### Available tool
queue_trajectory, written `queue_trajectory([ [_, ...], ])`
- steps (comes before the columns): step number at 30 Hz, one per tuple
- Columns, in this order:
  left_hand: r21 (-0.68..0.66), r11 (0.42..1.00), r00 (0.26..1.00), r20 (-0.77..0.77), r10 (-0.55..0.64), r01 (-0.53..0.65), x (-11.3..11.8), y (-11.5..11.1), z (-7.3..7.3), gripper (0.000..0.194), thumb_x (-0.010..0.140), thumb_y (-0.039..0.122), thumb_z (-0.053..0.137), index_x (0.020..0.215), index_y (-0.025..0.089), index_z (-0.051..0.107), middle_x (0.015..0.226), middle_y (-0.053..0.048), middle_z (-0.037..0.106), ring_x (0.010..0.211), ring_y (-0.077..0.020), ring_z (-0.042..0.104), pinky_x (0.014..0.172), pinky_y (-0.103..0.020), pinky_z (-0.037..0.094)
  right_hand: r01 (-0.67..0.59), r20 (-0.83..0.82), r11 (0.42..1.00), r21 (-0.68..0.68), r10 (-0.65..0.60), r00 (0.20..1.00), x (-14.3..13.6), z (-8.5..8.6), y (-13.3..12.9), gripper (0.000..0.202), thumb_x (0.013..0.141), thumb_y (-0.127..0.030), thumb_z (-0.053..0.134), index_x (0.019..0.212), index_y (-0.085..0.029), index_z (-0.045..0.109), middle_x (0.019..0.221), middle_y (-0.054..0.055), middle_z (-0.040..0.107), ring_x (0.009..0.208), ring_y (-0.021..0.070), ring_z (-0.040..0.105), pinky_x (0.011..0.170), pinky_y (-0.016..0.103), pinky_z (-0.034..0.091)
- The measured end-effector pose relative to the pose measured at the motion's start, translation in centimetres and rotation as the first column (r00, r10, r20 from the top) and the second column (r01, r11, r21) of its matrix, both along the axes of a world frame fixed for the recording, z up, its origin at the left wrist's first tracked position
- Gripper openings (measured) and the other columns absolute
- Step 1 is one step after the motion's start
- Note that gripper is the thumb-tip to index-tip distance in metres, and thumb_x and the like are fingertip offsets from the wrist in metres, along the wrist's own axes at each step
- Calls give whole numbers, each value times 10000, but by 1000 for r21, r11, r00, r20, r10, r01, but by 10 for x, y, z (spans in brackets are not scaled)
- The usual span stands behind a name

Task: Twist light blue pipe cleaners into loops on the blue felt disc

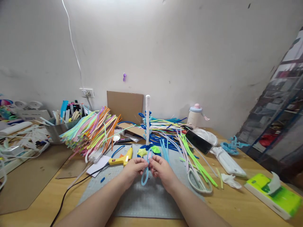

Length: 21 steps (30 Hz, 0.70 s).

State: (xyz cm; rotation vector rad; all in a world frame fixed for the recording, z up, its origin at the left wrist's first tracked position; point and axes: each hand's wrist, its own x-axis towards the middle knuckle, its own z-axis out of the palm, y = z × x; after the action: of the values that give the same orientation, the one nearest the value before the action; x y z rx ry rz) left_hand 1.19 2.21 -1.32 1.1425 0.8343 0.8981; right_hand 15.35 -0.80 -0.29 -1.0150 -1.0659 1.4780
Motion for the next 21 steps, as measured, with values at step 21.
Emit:
queue_trajectory([
  [21, -79, 995, 984, 163, 78, -65, 5, 0, -1, 250, 565, 296, 716, 581, 135, 526, 458, 36, 492, 401, -47, 402, 422, -178, 270, -28, 284, 955, 294, -59, 957, -7, -11, 2, 241, 727, -391, 598, 704, -153, 615, 675, 33, 627, 655, 157, 567, 641, 275, 411],
])
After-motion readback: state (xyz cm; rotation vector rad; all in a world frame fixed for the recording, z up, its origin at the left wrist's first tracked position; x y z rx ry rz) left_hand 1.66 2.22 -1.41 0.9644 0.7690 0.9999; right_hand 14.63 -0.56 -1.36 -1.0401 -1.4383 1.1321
